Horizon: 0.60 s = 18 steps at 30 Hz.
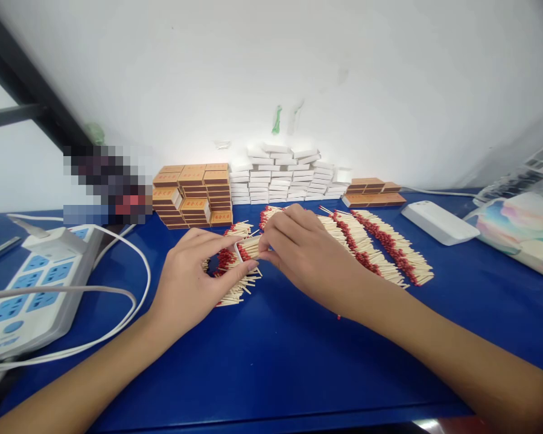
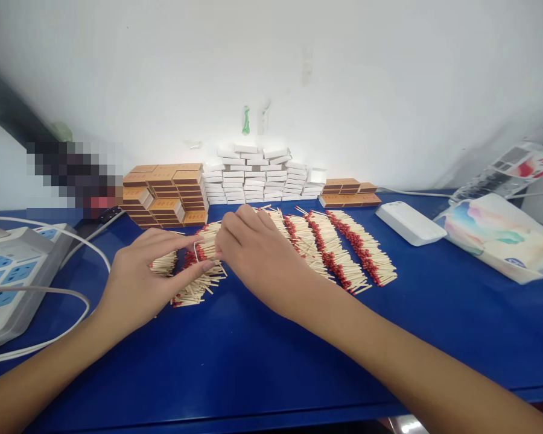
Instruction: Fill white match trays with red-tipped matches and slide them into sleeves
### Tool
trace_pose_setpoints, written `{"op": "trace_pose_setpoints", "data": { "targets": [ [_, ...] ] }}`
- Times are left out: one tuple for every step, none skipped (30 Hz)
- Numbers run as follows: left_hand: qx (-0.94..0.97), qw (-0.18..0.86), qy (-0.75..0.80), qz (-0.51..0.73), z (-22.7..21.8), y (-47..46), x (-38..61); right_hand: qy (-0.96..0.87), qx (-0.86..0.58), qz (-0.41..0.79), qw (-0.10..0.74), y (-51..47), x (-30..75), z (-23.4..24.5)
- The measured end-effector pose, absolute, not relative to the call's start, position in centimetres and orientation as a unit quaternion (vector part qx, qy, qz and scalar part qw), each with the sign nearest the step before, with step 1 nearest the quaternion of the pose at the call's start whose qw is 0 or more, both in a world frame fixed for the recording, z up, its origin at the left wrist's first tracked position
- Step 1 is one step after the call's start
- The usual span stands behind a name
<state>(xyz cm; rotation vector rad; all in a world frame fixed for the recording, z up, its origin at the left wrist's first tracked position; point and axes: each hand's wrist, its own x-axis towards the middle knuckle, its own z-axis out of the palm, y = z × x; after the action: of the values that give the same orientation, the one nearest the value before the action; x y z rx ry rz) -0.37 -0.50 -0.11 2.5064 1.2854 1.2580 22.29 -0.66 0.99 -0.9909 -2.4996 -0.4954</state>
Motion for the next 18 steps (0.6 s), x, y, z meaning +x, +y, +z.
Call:
{"op": "trace_pose_setpoints", "data": {
  "targets": [
    [0.812, 0.031, 0.417, 0.408, -0.1, -0.5, -0.4, -0.899, -0.350, -0.170, 0.203, -0.7, 22.4, 1.0],
    [0.811, 0.034, 0.418, 0.409, -0.1, -0.5, -0.4, -0.901, -0.343, -0.160, 0.210, -0.7, 22.4, 1.0],
    [0.810, 0.036, 0.418, 0.411, -0.1, -0.5, -0.5, -0.903, -0.338, -0.148, 0.220, -0.8, 22.4, 1.1],
    [0.809, 0.037, 0.418, 0.412, -0.1, -0.5, -0.5, -0.904, -0.333, -0.135, 0.232, -0.9, 22.4, 1.2],
    [0.809, 0.038, 0.417, 0.412, -0.1, -0.4, -0.5, -0.904, -0.328, -0.122, 0.244, -0.9, 22.3, 1.4],
    [0.809, 0.038, 0.416, 0.414, -0.1, -0.4, -0.5, -0.904, -0.325, -0.109, 0.256, -1.0, 22.3, 1.6],
    [0.808, 0.038, 0.416, 0.415, -0.1, -0.4, -0.5, -0.902, -0.324, -0.100, 0.267, -1.0, 22.2, 1.8],
    [0.807, 0.039, 0.416, 0.417, -0.1, -0.4, -0.5, -0.898, -0.328, -0.092, 0.277, -1.0, 22.2, 1.9],
    [0.806, 0.040, 0.418, 0.417, -0.1, -0.4, -0.5, -0.892, -0.337, -0.087, 0.289, -0.9, 22.3, 2.0],
    [0.804, 0.038, 0.420, 0.419, -0.1, -0.4, -0.5, -0.882, -0.350, -0.084, 0.303, -0.7, 22.5, 2.0],
    [0.801, 0.035, 0.424, 0.420, 0.0, -0.4, -0.5, -0.872, -0.367, -0.083, 0.314, -0.4, 22.7, 2.0],
    [0.798, 0.032, 0.429, 0.421, 0.1, -0.4, -0.5, -0.860, -0.387, -0.083, 0.321, -0.1, 23.0, 1.8],
    [0.794, 0.027, 0.436, 0.422, 0.2, -0.3, -0.5, -0.851, -0.406, -0.083, 0.323, 0.4, 23.4, 1.6],
    [0.790, 0.022, 0.443, 0.423, 0.3, -0.2, -0.6, -0.845, -0.424, -0.081, 0.316, 0.9, 23.7, 1.2],
    [0.784, 0.017, 0.451, 0.426, 0.4, -0.1, -0.7, -0.842, -0.439, -0.077, 0.303, 1.4, 24.0, 0.8],
    [0.778, 0.012, 0.459, 0.429, 0.5, 0.0, -0.8, -0.842, -0.453, -0.070, 0.285, 1.9, 24.3, 0.4],
    [0.773, 0.009, 0.464, 0.433, 0.6, 0.1, -0.9, -0.842, -0.466, -0.062, 0.265, 2.4, 24.4, -0.1],
    [0.768, 0.007, 0.469, 0.436, 0.7, 0.2, -1.0, -0.842, -0.476, -0.057, 0.245, 2.8, 24.5, -0.5]
  ]
}}
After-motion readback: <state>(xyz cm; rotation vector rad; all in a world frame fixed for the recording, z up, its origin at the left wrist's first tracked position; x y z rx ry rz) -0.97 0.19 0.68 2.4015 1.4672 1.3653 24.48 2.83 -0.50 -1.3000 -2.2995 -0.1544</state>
